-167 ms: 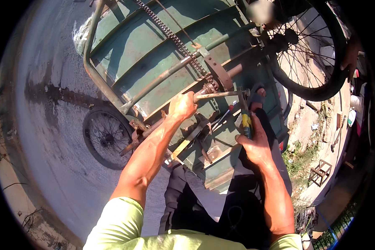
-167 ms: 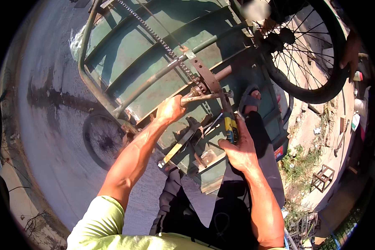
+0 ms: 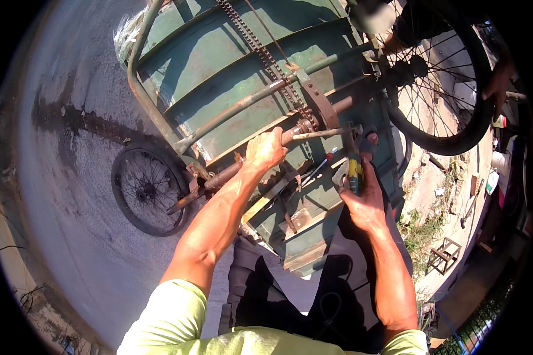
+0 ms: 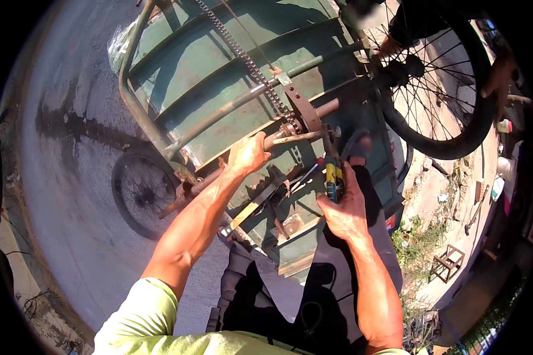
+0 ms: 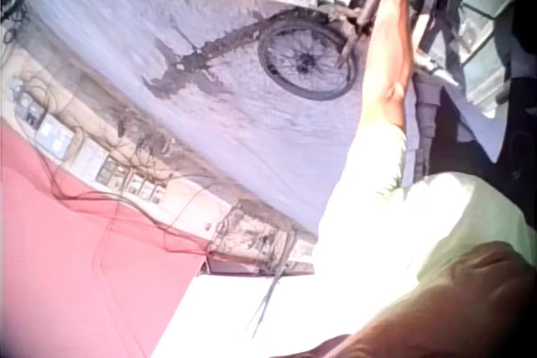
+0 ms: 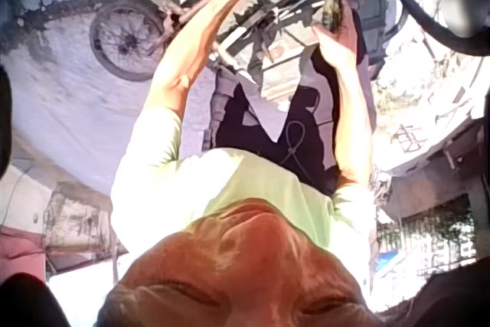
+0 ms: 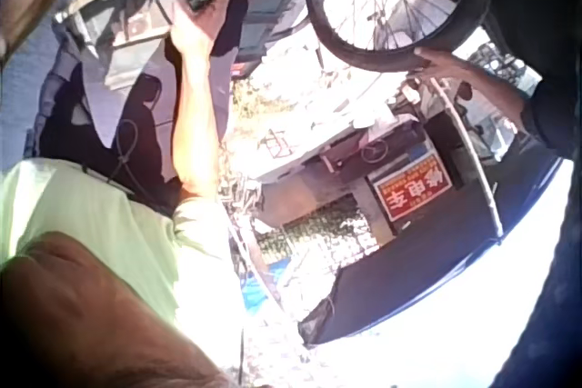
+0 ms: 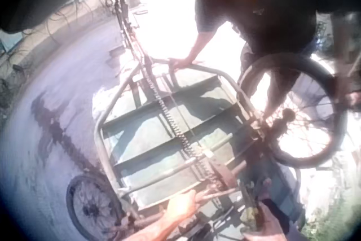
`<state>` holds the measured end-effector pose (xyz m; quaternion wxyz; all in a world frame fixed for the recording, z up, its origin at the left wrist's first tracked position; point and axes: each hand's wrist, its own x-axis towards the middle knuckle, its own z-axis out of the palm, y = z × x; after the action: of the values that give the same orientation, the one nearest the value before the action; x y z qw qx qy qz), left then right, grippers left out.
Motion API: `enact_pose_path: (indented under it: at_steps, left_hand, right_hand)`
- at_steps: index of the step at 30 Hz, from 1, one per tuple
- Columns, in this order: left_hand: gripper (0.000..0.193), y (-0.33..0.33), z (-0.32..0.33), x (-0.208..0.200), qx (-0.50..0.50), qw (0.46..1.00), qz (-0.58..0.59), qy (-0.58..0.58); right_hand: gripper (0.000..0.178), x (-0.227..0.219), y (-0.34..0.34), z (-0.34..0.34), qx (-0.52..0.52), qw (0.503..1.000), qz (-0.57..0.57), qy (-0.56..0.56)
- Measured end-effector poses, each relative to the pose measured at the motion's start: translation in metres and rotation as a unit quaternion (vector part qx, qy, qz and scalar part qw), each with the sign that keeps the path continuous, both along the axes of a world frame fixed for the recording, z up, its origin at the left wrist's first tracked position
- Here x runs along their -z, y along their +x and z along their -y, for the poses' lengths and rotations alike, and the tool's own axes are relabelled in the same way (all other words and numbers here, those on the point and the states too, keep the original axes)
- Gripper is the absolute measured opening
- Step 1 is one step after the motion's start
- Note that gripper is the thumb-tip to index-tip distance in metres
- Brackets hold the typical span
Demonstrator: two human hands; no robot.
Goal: The person uses a hammer and pliers to work on the rear axle and chain mechanism of a green cargo tricycle. They repeatedly strike a metal component on the axle with the hammer while holding the part steady with pliers, likely to loosen or adjust a seized section.
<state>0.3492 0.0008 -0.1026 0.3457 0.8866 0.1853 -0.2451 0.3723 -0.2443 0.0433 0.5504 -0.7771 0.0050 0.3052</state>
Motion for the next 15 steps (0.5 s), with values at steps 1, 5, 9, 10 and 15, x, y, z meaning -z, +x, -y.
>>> enact_pose_path:
  at_steps: [1,5,9,10,15]
  left_hand:
    - [0.040,-0.004,0.000,-0.004,-0.014,1.000,0.010,-0.013]
    - [0.047,-0.049,0.029,-0.026,-0.093,0.926,0.363,0.057]
    - [0.037,-0.122,0.067,-0.019,-0.120,0.960,0.234,-0.096]
    - [0.042,-0.137,0.074,0.001,-0.116,0.966,0.213,-0.085]
    - [0.055,-0.164,0.070,0.046,-0.127,0.991,0.036,-0.026]
  right_hand:
    - [0.073,0.002,0.002,-0.005,-0.010,0.999,0.047,-0.001]
    - [0.077,0.012,0.008,-0.007,-0.047,0.982,0.169,-0.074]
    - [0.083,0.019,0.009,-0.014,-0.082,0.955,0.232,-0.166]
    - [0.083,0.018,0.009,-0.016,-0.086,0.951,0.237,-0.180]
    - [0.082,0.026,0.002,-0.017,-0.105,0.928,0.281,-0.220]
